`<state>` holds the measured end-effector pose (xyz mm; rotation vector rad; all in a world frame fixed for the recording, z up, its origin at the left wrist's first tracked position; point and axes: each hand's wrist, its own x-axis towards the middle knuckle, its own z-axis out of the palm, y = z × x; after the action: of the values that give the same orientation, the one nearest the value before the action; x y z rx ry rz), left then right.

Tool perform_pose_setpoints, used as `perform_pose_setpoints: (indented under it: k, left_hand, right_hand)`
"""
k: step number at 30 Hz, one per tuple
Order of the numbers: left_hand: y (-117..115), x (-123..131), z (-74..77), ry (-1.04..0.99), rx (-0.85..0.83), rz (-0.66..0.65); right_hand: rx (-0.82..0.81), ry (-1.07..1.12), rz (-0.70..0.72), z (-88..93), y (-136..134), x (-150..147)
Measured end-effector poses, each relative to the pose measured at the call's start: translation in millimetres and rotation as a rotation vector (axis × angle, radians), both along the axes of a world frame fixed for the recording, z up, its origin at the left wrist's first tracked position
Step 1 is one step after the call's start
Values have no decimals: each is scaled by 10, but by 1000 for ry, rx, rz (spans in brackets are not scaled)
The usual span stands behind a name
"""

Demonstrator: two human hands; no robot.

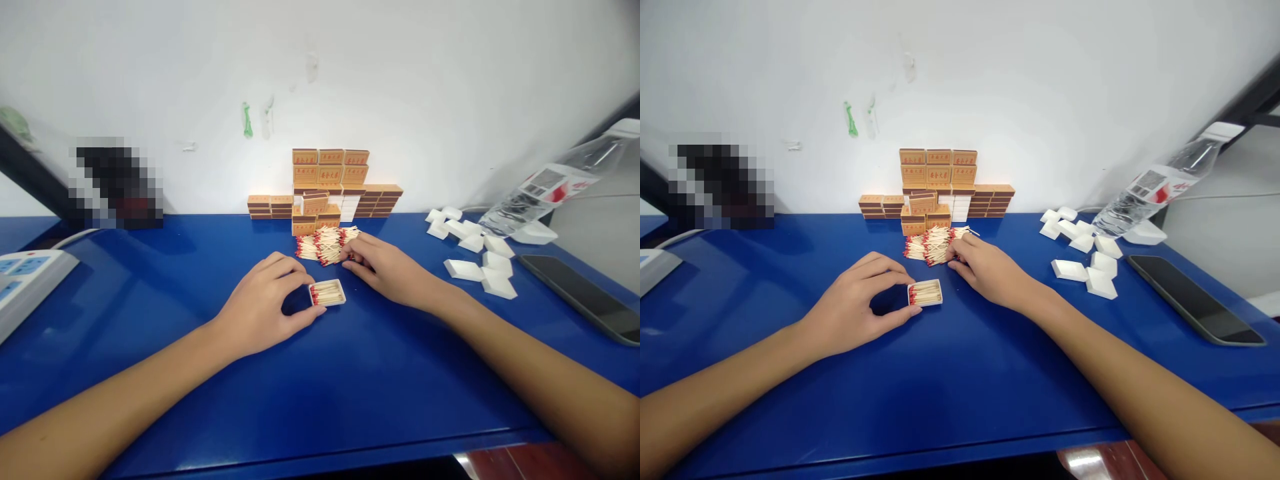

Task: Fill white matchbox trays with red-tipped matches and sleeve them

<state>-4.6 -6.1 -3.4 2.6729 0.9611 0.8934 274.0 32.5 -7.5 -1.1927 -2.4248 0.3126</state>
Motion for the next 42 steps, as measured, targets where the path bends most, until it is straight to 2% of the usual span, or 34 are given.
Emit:
perform_pose_setpoints:
  k: [12,20,27,34,39,42]
  left_hand:
    - [18,-2,-15,8,7,-4]
    - [14,-11,-16,22,-3,15]
    - [19,-7,-10,50,-20,38]
    - [19,-8,-11,57,-23,34]
    - [20,-5,-3,56,-13,35]
    - [16,-3,2,29,0,26]
  right_hand:
    - [-6,-5,-6,-23,19,17]
    - [-51,-1,-2,119,-50,25]
    - [-102,-9,61,268,-333,-159]
    - [-43,-109,140,190,-426,-229]
    - [-59,-61,168,208,-417,-215]
    - [3,16,118,243,-376,-194]
